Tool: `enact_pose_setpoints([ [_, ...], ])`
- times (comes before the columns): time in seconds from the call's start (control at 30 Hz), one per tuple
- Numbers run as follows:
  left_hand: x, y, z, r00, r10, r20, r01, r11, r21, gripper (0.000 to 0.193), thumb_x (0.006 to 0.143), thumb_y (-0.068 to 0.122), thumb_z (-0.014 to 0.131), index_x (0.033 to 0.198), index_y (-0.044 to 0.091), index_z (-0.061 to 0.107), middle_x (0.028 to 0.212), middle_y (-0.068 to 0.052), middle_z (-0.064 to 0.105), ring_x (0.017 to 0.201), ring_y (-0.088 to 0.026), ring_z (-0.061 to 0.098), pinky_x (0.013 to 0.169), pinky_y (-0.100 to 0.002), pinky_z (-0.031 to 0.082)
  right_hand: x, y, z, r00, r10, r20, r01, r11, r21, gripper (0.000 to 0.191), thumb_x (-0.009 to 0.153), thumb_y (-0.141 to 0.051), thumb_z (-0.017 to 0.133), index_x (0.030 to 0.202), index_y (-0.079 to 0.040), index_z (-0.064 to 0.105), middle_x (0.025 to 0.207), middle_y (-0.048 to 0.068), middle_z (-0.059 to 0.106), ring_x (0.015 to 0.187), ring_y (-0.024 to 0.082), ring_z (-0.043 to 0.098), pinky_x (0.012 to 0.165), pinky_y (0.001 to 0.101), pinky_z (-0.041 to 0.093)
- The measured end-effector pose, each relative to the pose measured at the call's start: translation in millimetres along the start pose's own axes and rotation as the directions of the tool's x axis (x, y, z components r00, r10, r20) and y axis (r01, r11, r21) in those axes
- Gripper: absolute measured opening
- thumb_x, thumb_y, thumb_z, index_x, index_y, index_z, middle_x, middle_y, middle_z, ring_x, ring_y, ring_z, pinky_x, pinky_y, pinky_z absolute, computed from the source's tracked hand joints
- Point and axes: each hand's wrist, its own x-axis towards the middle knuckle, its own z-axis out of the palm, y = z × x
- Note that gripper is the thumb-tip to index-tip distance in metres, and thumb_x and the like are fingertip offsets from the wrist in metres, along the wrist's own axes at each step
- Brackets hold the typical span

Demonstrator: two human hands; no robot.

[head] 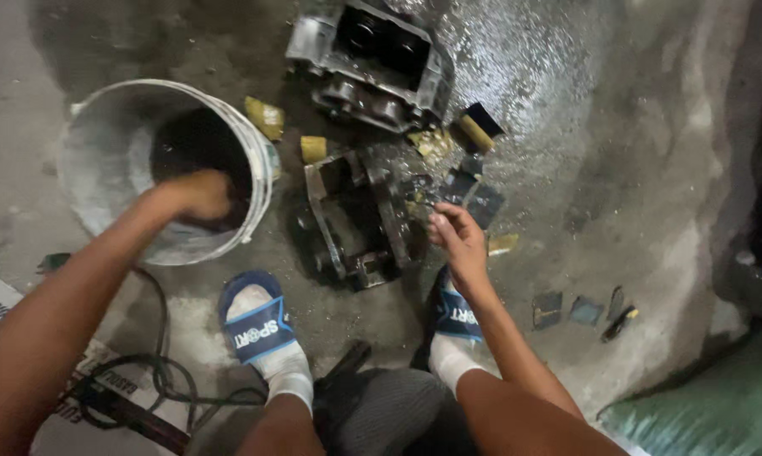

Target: The person sits on the wet concrete floor and sands small dark metal engine components by hand using pieces of yellow abrasive paper, dipping parts and abrasive in a bucket of water and setting worked pieces aside on the floor.

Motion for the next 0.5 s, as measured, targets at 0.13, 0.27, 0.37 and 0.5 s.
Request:
enact_pose_setpoints([
  [0.13,-108.7,33.2,-45.9,0.773,-0.123,-0.622,0.011,0.983,-0.181,0.03,0.091,0.019,0.064,0.112,0.001,0.076,0.098,-0.028,0.071,0.088,-0.048,0.067,0.073,-0.055,0.053,7.4,3.8,-6.0,0.994,0.097,0.039,-0.101,0.988,0.115,0.029,0.102,-0.019,0.064,0.127,-0.005,0.063,0.108,0.003,0.071,0.093,0.01,0.065,0.079,0.0265,0.054],
  [0.27,-171.5,127.6,-61.6,0.435,0.059,-0.899,-0.233,0.971,-0.049,0.024,0.103,0.009,0.063,0.125,0.004,0.071,0.119,-0.019,0.072,0.101,-0.037,0.072,0.086,-0.044,0.055,12.4,3.0,-7.8,0.999,0.039,0.024,-0.041,0.993,0.115,0.029,0.102,-0.019,0.064,0.126,-0.005,0.065,0.106,0.004,0.071,0.091,0.01,0.066,0.078,0.0268,0.055],
  [0.37,-139.8,200.0,-48.5,0.403,0.226,-0.887,-0.283,0.952,0.115,0.041,0.085,0.005,0.066,0.126,0.002,0.068,0.118,-0.018,0.066,0.1,-0.036,0.069,0.088,-0.045,0.055,10.3,-0.7,-2.5,1.0,-0.007,0.023,0.006,0.998,0.056,0.027,0.103,-0.019,0.064,0.125,-0.004,0.066,0.108,0.004,0.073,0.092,0.01,0.066,0.076,0.0263,0.053],
  [0.5,-67.8,244.6,-40.3,0.568,0.143,-0.811,-0.396,0.911,-0.116,0.032,0.093,0.004,0.07,0.125,0.009,0.073,0.113,-0.014,0.067,0.099,-0.035,0.067,0.085,-0.044,0.055,2.5,-10.1,13.8,0.995,-0.093,0.036,0.093,0.996,-0.007,0.025,0.102,-0.016,0.065,0.124,-0.004,0.067,0.111,0.003,0.071,0.1,0.009,0.067,0.086,0.0259,0.055],
])
